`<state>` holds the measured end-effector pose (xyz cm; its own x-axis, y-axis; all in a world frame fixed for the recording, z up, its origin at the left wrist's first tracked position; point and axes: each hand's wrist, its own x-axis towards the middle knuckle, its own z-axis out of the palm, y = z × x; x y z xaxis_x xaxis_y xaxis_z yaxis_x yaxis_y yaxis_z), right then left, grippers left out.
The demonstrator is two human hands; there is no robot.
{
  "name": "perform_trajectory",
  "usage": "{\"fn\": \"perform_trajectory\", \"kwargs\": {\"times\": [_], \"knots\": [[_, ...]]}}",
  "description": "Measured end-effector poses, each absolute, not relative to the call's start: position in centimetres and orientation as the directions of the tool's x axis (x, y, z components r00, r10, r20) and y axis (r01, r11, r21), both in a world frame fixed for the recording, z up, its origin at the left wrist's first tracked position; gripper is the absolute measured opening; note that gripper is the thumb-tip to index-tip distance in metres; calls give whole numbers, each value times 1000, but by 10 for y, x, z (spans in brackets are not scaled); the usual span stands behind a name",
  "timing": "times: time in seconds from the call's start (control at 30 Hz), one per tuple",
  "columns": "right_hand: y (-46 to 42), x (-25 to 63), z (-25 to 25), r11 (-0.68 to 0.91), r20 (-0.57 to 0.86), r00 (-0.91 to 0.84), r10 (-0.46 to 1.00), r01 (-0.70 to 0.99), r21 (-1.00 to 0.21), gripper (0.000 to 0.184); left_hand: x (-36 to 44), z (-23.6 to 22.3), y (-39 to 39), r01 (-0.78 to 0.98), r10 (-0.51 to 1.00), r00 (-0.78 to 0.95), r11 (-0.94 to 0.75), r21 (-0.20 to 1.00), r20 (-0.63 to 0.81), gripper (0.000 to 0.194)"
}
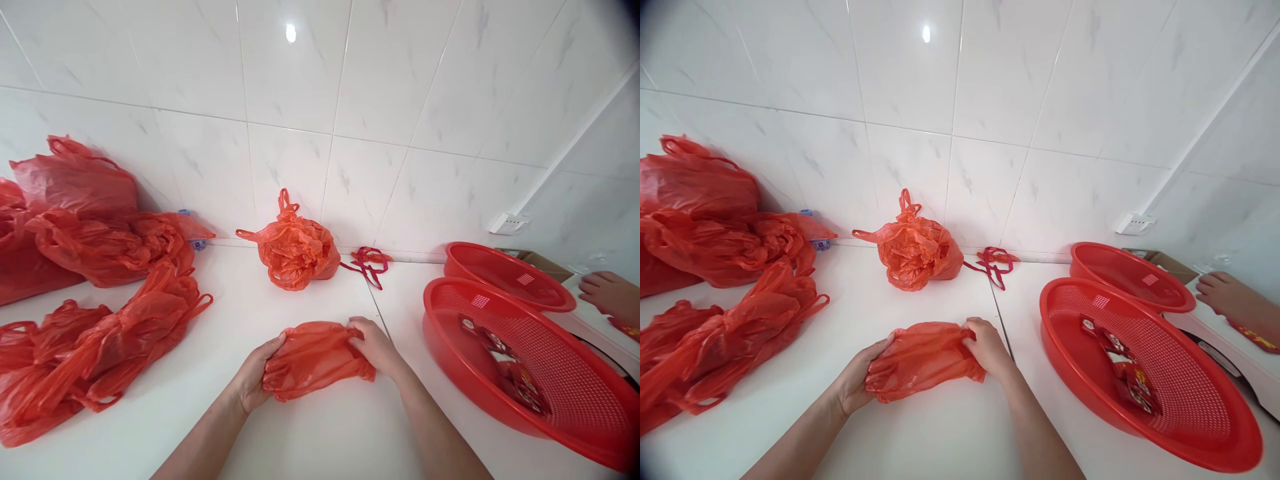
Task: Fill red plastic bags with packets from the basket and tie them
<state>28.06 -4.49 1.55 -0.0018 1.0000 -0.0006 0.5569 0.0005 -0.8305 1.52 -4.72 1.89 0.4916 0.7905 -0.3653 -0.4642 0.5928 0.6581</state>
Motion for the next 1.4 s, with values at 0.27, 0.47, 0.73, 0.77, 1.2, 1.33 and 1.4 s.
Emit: {"fn": "perform_trajectory", "kwargs": {"times": [0.27, 0.47, 0.73, 0.77, 1.2, 1.33, 1.4], "knots": [[-25, 278, 33, -35, -25, 114, 993, 87, -996, 17, 7, 33, -44, -193, 726, 643, 461, 866, -243, 28], [-44, 257, 47, 272, 594, 175, 785, 764, -585, 27, 21, 30, -34, -312, 836, 410, 503, 806, -363, 27], [-60, 244, 19, 274, 187, -228, 956, 920, -280, 30, 25, 25, -22, -493, 838, 324, 545, 678, -439, 30], [-61, 247, 18, 230, 139, -199, 970, 935, -271, 35, 22, 24, -20, -524, 854, 265, 518, 676, -449, 29], [-63, 225, 36, 360, 355, -251, 900, 888, -286, 32, 35, 40, -48, 551, 604, 350, -751, 365, 716, 24], [-35, 226, 26, 462, 338, -366, 867, 843, -274, 39, 50, 33, -32, 659, 696, 600, -709, 250, 394, 17], [-22, 230, 20, 412, 332, -330, 884, 885, -217, 35, 51, 28, -28, 656, 703, 639, -710, 256, 312, 21]]}}
